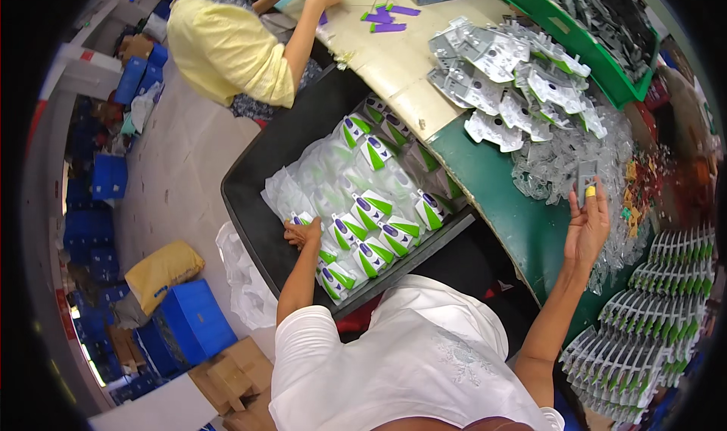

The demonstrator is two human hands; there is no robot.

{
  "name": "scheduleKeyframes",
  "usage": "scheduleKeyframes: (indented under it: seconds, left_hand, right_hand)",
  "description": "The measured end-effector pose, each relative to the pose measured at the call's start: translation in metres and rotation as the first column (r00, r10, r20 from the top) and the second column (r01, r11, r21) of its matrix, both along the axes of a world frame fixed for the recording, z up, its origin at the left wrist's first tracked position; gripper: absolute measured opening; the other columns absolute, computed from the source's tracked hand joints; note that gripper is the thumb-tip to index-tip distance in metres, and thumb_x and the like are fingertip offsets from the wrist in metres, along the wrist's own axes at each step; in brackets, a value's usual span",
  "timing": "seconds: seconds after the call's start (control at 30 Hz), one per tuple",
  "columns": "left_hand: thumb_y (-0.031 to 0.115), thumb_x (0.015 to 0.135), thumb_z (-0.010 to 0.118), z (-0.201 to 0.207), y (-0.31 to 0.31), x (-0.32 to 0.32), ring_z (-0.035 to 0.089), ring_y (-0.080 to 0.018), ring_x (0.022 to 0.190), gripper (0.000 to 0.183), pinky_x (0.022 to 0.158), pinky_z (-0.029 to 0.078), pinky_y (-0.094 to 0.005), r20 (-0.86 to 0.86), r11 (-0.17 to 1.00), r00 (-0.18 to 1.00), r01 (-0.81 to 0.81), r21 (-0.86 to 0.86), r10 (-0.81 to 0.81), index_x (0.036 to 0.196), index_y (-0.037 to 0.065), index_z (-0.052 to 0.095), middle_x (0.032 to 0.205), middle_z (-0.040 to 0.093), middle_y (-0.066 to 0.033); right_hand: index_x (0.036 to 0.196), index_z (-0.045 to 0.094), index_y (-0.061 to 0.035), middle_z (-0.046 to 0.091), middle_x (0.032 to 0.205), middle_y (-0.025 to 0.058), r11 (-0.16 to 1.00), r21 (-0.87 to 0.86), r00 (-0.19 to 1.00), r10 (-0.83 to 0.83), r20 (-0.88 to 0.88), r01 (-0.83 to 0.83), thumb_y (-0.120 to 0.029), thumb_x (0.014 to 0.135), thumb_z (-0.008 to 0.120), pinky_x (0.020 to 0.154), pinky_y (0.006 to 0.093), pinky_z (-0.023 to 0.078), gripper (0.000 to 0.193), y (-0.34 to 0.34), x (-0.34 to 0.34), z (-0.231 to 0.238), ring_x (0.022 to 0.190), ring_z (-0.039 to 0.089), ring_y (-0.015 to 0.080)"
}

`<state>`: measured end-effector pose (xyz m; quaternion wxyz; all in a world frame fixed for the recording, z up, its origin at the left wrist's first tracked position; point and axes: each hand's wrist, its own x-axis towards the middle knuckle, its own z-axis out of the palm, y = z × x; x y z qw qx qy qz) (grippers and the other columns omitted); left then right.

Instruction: The person assembles toy components by attaching small plastic pieces into plastic body panels by hand and arranges the completed parts into rows inside a storage bin.

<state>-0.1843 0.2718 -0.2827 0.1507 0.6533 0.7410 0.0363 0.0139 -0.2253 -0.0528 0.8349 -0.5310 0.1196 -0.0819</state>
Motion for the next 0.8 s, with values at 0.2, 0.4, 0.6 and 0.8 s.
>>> scheduleKeyframes:
  seconds: [0.2,0.4,0.6,0.8]
  left_hand:
    - [0.029,0.049,0.081,0.015,0.010,-0.010,0.039,-0.0378,0.111,0.087,0.087,0.039,-0.0564,0.128,0.987,0.991,-0.047,0.153,0.028,0.121,0.021,0.034,0.121,0.036,-0.0191]
    - [0.008,0.068,0.072,0.160,-0.082,0.057,0.048,-0.0222,0.097,0.078,0.083,0.043,-0.0312,0.907,0.817,0.363,0.575,-0.037,-0.215,0.128,0.007,0.023,0.115,0.037,-0.0116]
    - [0.011,0.059,0.068,0.232,-0.204,0.117,0.046,-0.0278,0.114,0.090,0.094,0.039,-0.0396,0.926,-0.072,0.150,0.989,-0.133,0.346,0.135,0.013,0.019,0.117,0.043,-0.0111]
    - [0.017,0.055,0.070,0.253,-0.264,0.141,0.051,-0.0304,0.108,0.086,0.094,0.040,-0.0397,0.813,-0.383,0.334,0.912,-0.150,0.477,0.131,0.002,0.031,0.116,0.050,-0.0164]
  right_hand:
    - [0.120,0.049,0.0006,0.057,0.098,0.0073,0.999,-0.006,0.999,0.041,-0.034,-0.041,-0.004,0.088,0.051,0.073,0.0294,0.054,0.032,0.007,-0.022,0.003,0.088,0.057,0.0123]
    - [0.112,0.055,0.0012,0.060,0.094,0.0068,1.000,0.009,0.999,-0.016,-0.032,0.016,-0.006,0.087,0.055,0.064,0.0257,0.054,0.027,0.006,-0.024,0.009,0.080,0.059,0.0112]
    - [0.098,0.061,0.0020,0.063,0.087,0.0054,0.980,0.000,0.980,0.198,-0.006,-0.198,-0.006,0.084,0.059,0.064,0.0241,0.050,0.017,0.041,-0.052,0.026,0.077,0.058,0.0103]
    - [0.098,0.060,0.0015,0.064,0.088,0.0062,0.950,-0.289,0.984,0.150,0.099,-0.116,-0.003,0.085,0.055,0.071,0.0213,0.045,0.015,0.032,-0.069,0.046,0.077,0.058,0.0075]
